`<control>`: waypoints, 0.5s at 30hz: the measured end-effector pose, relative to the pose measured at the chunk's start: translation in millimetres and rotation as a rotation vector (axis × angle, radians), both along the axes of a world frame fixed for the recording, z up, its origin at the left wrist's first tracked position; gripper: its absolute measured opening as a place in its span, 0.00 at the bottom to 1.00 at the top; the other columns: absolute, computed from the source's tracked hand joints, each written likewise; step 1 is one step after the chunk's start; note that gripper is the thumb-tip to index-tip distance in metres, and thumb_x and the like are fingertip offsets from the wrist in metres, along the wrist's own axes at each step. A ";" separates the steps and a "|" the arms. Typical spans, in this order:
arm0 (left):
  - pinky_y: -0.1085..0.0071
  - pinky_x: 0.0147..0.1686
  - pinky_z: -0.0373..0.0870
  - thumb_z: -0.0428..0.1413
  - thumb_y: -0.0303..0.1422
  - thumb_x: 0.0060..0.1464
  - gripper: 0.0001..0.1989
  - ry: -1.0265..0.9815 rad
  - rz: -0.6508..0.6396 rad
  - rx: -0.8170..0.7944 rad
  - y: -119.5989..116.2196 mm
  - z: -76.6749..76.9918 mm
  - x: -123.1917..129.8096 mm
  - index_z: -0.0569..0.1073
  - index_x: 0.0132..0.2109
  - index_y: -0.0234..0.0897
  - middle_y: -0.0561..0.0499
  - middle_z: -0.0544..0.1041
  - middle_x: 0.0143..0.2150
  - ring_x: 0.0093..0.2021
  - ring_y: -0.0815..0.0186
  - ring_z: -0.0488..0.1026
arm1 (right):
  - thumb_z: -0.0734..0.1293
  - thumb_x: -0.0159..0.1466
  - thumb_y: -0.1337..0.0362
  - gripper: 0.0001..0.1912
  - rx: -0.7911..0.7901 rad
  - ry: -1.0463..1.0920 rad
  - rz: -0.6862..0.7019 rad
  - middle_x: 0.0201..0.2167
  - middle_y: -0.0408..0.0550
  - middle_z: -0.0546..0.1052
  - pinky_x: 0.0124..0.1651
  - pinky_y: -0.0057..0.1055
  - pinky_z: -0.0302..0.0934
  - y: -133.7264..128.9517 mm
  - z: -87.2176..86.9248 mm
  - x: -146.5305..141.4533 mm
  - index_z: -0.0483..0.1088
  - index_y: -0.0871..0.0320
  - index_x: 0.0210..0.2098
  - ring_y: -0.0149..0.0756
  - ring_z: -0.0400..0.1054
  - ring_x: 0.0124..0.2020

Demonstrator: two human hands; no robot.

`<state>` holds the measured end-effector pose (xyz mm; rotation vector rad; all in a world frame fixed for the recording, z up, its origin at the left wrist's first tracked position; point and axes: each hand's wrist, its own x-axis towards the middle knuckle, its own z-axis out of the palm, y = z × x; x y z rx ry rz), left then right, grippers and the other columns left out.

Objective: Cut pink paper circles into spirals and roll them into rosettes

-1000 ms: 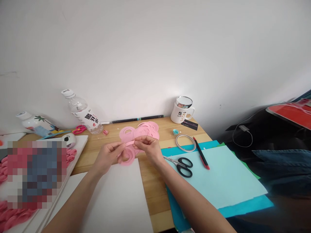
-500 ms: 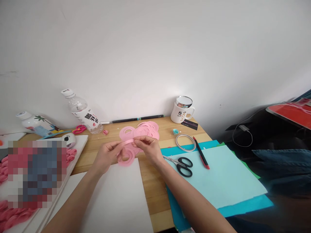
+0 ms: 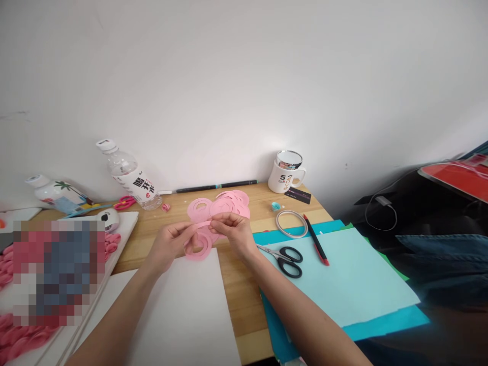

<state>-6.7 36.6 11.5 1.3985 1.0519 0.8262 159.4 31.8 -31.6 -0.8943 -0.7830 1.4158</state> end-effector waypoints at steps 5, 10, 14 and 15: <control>0.77 0.20 0.63 0.54 0.39 0.50 0.17 0.004 -0.023 0.016 -0.6 0.2 -0.3 0.67 0.20 0.33 0.53 0.69 0.18 0.17 0.75 0.61 | 0.74 0.45 0.65 0.07 0.046 -0.024 0.002 0.19 0.40 0.75 0.29 0.25 0.63 0.0 0.8 0.5 0.73 0.58 0.23 0.26 0.67 0.22; 0.78 0.18 0.60 0.53 0.38 0.51 0.17 0.003 -0.020 0.028 0.0 -0.6 -1.0 0.66 0.20 0.33 0.54 0.68 0.18 0.17 0.76 0.61 | 0.75 0.45 0.64 0.07 0.058 -0.038 -0.043 0.19 0.41 0.75 0.31 0.27 0.64 0.7 -1.8 0.3 0.75 0.58 0.23 0.27 0.67 0.22; 0.78 0.19 0.62 0.53 0.38 0.51 0.16 0.000 0.016 0.040 1.4 -1.2 -2.4 0.66 0.20 0.33 0.55 0.66 0.17 0.16 0.76 0.61 | 0.74 0.46 0.62 0.09 0.023 -0.022 -0.014 0.29 0.44 0.79 0.42 0.32 0.65 -0.8 1.6 -0.6 0.76 0.57 0.28 0.31 0.71 0.30; 0.77 0.20 0.63 0.53 0.38 0.51 0.16 -0.003 0.022 0.044 1.8 -1.4 -2.7 0.66 0.20 0.33 0.56 0.66 0.18 0.16 0.76 0.61 | 0.74 0.47 0.62 0.09 0.026 -0.017 0.006 0.33 0.45 0.79 0.44 0.32 0.65 -1.1 2.6 -0.7 0.76 0.56 0.29 0.32 0.72 0.32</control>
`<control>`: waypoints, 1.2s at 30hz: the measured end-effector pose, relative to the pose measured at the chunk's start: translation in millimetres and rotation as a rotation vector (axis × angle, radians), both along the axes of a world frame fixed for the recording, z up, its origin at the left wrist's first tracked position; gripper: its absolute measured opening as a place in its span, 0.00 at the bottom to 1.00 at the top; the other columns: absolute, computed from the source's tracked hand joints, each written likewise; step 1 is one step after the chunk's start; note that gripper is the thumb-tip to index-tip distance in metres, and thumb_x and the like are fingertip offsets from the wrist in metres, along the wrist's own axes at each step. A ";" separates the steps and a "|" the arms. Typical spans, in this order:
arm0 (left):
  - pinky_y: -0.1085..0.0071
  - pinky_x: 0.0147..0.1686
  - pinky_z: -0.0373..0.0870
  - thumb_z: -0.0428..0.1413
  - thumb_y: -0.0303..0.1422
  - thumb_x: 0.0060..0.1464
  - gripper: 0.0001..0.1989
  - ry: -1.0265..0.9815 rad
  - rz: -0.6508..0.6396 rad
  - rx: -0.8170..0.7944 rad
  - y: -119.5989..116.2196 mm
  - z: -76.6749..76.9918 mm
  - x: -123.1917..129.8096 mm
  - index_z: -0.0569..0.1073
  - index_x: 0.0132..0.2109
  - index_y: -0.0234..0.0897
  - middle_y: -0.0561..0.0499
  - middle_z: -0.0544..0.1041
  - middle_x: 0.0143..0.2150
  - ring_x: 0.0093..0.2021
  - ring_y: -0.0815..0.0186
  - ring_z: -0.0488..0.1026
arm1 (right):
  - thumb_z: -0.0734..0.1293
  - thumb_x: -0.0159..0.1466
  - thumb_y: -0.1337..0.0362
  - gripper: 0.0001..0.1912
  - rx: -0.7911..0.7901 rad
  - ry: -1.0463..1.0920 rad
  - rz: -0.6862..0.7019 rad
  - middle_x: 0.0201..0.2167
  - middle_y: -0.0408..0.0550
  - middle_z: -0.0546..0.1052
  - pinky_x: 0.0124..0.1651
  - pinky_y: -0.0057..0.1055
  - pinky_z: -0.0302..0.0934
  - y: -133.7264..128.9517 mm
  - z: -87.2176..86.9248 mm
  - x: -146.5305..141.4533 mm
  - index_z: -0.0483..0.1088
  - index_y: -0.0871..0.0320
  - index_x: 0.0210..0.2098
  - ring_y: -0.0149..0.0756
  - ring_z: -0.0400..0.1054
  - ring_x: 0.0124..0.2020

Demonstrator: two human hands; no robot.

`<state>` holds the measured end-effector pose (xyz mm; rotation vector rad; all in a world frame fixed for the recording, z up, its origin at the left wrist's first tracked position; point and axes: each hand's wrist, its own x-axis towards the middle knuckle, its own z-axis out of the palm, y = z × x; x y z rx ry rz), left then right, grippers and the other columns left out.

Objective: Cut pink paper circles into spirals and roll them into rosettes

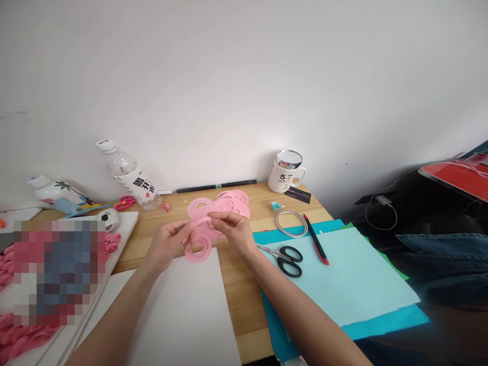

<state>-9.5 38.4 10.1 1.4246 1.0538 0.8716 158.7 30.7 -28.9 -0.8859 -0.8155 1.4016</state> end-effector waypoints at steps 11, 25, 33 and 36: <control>0.78 0.20 0.62 0.54 0.37 0.51 0.16 -0.003 -0.024 -0.008 -1.1 0.5 1.4 0.67 0.20 0.33 0.56 0.66 0.17 0.16 0.76 0.60 | 0.74 0.46 0.65 0.07 -0.017 0.023 0.004 0.23 0.42 0.78 0.35 0.26 0.65 1.7 -2.7 2.0 0.75 0.58 0.26 0.27 0.70 0.25; 0.78 0.20 0.62 0.53 0.37 0.51 0.16 0.022 -0.010 0.013 -0.4 -0.3 1.3 0.67 0.20 0.33 0.56 0.67 0.18 0.16 0.76 0.61 | 0.75 0.45 0.65 0.07 -0.010 0.035 -0.005 0.22 0.41 0.77 0.34 0.25 0.65 1.6 -1.5 1.1 0.75 0.58 0.24 0.27 0.71 0.25; 0.77 0.20 0.63 0.53 0.38 0.50 0.16 0.032 0.008 0.039 1.1 -1.0 0.5 0.67 0.20 0.34 0.55 0.68 0.19 0.16 0.76 0.61 | 0.74 0.47 0.63 0.11 -0.022 -0.007 0.045 0.31 0.46 0.80 0.45 0.32 0.66 0.2 -1.0 2.7 0.77 0.57 0.31 0.33 0.74 0.33; 0.78 0.20 0.64 0.53 0.38 0.50 0.16 0.034 0.000 0.032 0.4 -0.8 1.1 0.67 0.20 0.34 0.55 0.67 0.18 0.16 0.76 0.62 | 0.75 0.45 0.64 0.11 -0.046 0.013 0.019 0.26 0.45 0.79 0.41 0.31 0.67 0.7 -0.7 3.1 0.76 0.58 0.28 0.32 0.74 0.29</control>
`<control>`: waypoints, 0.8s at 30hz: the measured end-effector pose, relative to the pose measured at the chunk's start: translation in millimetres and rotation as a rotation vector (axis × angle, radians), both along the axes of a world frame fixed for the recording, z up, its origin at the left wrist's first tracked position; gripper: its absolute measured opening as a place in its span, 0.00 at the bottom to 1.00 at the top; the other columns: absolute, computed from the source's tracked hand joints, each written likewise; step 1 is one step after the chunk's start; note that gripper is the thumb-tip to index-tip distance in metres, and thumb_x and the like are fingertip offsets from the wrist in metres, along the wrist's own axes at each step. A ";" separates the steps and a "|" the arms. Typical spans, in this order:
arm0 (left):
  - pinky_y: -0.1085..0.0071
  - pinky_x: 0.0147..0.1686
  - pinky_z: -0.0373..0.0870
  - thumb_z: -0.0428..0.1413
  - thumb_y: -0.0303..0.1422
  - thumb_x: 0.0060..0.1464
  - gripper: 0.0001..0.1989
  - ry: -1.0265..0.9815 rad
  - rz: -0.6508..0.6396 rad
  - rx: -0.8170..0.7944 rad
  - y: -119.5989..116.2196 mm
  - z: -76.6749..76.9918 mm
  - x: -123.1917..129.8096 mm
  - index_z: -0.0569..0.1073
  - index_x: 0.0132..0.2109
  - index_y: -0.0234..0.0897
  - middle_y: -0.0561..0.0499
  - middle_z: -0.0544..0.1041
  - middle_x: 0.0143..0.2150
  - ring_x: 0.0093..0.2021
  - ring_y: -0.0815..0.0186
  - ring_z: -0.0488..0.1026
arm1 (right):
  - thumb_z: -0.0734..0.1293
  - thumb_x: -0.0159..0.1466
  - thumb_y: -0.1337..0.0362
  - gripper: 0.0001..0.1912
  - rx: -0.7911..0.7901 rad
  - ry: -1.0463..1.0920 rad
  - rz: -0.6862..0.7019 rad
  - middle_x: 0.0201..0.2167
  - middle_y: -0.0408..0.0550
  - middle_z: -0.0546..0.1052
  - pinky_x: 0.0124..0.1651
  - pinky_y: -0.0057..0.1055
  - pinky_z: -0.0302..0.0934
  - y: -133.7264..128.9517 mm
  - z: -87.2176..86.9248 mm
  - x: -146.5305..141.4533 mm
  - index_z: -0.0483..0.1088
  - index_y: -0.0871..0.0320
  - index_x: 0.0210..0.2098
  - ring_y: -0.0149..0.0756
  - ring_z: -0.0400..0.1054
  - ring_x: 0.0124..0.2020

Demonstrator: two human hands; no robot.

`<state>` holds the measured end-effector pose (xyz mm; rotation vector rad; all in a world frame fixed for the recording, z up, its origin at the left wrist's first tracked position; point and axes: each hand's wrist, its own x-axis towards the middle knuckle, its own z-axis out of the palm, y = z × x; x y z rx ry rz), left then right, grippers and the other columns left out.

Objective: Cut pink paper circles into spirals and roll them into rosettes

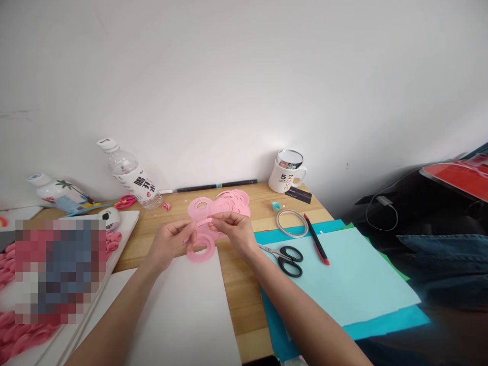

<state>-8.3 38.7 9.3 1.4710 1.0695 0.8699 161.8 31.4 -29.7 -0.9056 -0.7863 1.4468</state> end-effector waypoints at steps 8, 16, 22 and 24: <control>0.78 0.22 0.66 0.53 0.37 0.50 0.15 0.005 0.008 0.008 -0.9 -1.3 -0.9 0.67 0.20 0.34 0.55 0.67 0.18 0.16 0.76 0.61 | 0.76 0.42 0.65 0.11 -0.015 0.020 -0.039 0.21 0.43 0.77 0.33 0.27 0.67 -0.2 1.6 -1.0 0.74 0.59 0.25 0.29 0.71 0.24; 0.77 0.21 0.66 0.54 0.39 0.50 0.16 0.010 0.014 -0.012 -1.7 0.4 0.0 0.67 0.20 0.34 0.56 0.65 0.15 0.16 0.75 0.60 | 0.75 0.44 0.63 0.08 0.035 -0.029 -0.051 0.19 0.42 0.75 0.28 0.26 0.65 -0.5 2.5 -2.4 0.74 0.59 0.22 0.27 0.67 0.21; 0.78 0.21 0.64 0.53 0.38 0.51 0.16 0.017 0.008 0.003 -0.9 1.2 -1.2 0.67 0.19 0.34 0.57 0.65 0.14 0.16 0.75 0.62 | 0.74 0.46 0.62 0.09 0.046 -0.010 -0.034 0.28 0.44 0.78 0.39 0.30 0.66 -1.2 4.3 -2.7 0.76 0.57 0.28 0.30 0.71 0.29; 0.78 0.21 0.64 0.52 0.37 0.51 0.16 0.016 0.009 0.005 -1.1 1.6 -1.5 0.67 0.20 0.35 0.56 0.66 0.14 0.17 0.74 0.62 | 0.74 0.47 0.62 0.09 0.056 -0.018 -0.010 0.32 0.45 0.79 0.41 0.29 0.66 -1.6 5.1 -2.5 0.77 0.56 0.29 0.29 0.71 0.31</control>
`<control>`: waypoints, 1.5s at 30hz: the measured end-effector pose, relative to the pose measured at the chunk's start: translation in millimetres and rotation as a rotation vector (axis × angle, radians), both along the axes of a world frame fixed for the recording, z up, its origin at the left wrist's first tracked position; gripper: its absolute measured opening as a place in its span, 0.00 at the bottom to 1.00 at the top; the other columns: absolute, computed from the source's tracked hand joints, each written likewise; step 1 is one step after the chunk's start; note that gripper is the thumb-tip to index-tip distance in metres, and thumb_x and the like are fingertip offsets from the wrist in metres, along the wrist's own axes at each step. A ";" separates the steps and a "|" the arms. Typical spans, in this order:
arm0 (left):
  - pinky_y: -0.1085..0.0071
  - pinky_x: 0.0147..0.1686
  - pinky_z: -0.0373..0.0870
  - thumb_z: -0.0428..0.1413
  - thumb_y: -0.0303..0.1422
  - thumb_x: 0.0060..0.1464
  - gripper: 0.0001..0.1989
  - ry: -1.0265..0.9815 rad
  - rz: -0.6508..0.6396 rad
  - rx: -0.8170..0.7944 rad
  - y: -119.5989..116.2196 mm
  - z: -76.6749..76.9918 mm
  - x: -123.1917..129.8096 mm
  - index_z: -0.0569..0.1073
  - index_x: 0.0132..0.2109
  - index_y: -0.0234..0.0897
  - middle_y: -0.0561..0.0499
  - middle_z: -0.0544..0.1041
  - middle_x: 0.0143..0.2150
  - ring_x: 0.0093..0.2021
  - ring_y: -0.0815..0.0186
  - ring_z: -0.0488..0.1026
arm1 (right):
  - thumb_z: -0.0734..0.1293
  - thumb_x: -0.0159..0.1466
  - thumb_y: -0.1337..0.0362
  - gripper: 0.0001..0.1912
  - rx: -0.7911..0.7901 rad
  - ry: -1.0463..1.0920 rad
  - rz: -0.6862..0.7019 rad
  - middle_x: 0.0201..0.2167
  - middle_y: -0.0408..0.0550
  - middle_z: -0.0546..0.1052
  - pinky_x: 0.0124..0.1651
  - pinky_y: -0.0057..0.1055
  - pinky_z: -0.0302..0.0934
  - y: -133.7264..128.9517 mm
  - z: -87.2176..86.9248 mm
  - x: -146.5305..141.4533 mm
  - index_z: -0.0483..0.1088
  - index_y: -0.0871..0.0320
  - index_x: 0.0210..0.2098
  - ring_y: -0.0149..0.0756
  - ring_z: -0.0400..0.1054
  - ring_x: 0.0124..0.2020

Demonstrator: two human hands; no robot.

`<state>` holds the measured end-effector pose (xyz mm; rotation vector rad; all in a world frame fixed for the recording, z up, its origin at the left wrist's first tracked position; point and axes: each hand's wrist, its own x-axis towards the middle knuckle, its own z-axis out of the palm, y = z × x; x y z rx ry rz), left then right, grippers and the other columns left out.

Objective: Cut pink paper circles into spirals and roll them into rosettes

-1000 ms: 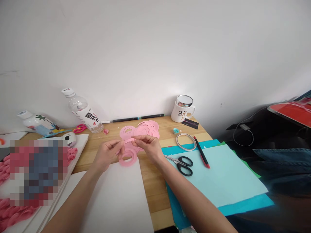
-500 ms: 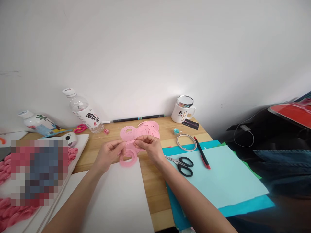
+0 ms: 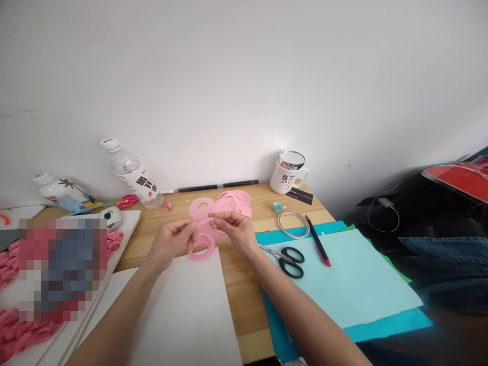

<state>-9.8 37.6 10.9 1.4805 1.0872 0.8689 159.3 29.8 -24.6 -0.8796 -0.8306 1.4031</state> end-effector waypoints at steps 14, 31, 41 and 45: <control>0.77 0.22 0.68 0.54 0.39 0.49 0.16 -0.029 -0.014 -0.051 -1.9 1.3 3.2 0.66 0.20 0.34 0.56 0.65 0.15 0.16 0.76 0.59 | 0.75 0.43 0.65 0.08 0.000 0.003 -0.019 0.19 0.41 0.75 0.28 0.26 0.63 1.0 -2.6 0.7 0.73 0.58 0.22 0.27 0.66 0.22; 0.77 0.21 0.66 0.52 0.37 0.51 0.15 0.020 -0.015 0.010 0.4 1.6 0.2 0.66 0.20 0.34 0.55 0.66 0.16 0.18 0.74 0.63 | 0.75 0.44 0.62 0.11 -0.021 -0.006 -0.030 0.27 0.45 0.78 0.36 0.31 0.66 0.9 -2.8 1.7 0.76 0.57 0.28 0.29 0.69 0.26; 0.78 0.22 0.65 0.53 0.37 0.50 0.16 0.005 -0.031 -0.002 -0.7 2.7 0.1 0.67 0.19 0.34 0.55 0.66 0.16 0.18 0.74 0.62 | 0.75 0.43 0.63 0.09 0.004 -0.012 -0.028 0.21 0.40 0.74 0.30 0.27 0.63 0.9 -1.0 1.6 0.74 0.57 0.23 0.27 0.66 0.23; 0.78 0.22 0.65 0.53 0.37 0.51 0.16 0.003 -0.024 -0.012 -1.0 2.7 0.6 0.67 0.20 0.34 0.56 0.66 0.16 0.18 0.75 0.61 | 0.75 0.43 0.64 0.08 0.002 -0.006 -0.063 0.20 0.40 0.74 0.29 0.26 0.62 0.9 -0.4 0.8 0.74 0.57 0.22 0.26 0.65 0.22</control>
